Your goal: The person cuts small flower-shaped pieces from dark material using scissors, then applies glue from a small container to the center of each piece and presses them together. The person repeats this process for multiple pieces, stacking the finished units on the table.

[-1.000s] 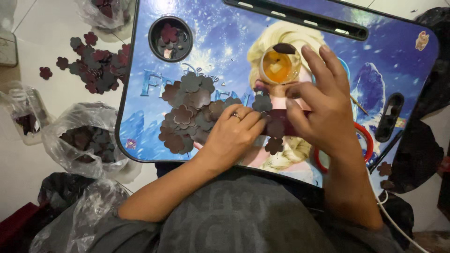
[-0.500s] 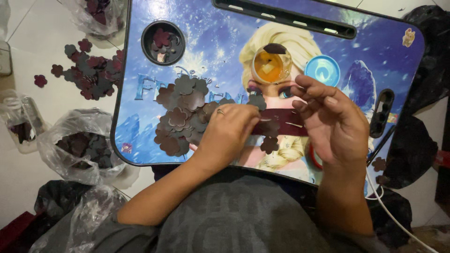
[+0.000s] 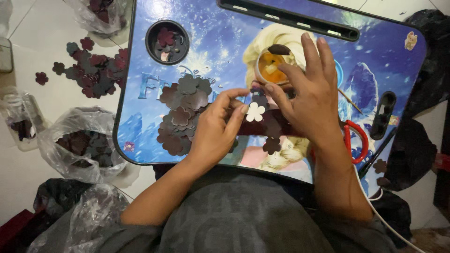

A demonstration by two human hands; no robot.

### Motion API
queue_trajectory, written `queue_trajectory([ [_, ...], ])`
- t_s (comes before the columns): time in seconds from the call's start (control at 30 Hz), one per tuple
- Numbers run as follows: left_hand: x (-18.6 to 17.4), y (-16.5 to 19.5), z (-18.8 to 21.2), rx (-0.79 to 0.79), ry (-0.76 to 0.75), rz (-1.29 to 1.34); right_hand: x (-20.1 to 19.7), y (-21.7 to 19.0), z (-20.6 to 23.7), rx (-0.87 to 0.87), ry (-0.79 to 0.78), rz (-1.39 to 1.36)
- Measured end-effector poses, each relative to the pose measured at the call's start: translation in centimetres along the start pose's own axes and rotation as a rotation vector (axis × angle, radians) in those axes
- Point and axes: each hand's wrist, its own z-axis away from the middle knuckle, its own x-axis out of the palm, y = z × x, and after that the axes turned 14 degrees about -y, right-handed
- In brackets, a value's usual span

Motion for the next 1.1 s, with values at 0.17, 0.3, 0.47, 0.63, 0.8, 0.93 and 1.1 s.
queue_trajectory([
  [0.17,-0.7,-0.7,0.5,0.013,-0.003,0.032,0.8,0.2,-0.5,-0.021,0.001,0.04],
  [0.3,-1.0,-0.7,0.5,0.04,-0.013,0.012,1.2,0.3,-0.6,-0.011,-0.002,0.039],
  [0.47,-1.1,0.0,0.9,-0.152,-0.068,-0.021,1.3,0.5,-0.7,-0.004,-0.014,0.015],
  [0.63,-1.4,-0.1,0.7,0.095,-0.014,-0.118,0.1,0.5,0.6,-0.009,0.042,-0.054],
  [0.8,-0.9,-0.4,0.3,-0.049,0.018,0.08,-0.5,0.0,1.4,-0.012,0.022,-0.073],
  [0.93,-0.7,-0.4,-0.1,-0.026,0.012,0.273,-0.7,-0.7,0.9,-0.031,0.008,-0.004],
  [1.1,-0.5,0.0,-0.3,-0.053,-0.012,0.38,-2.8,-2.2,2.6,-0.049,-0.02,-0.268],
])
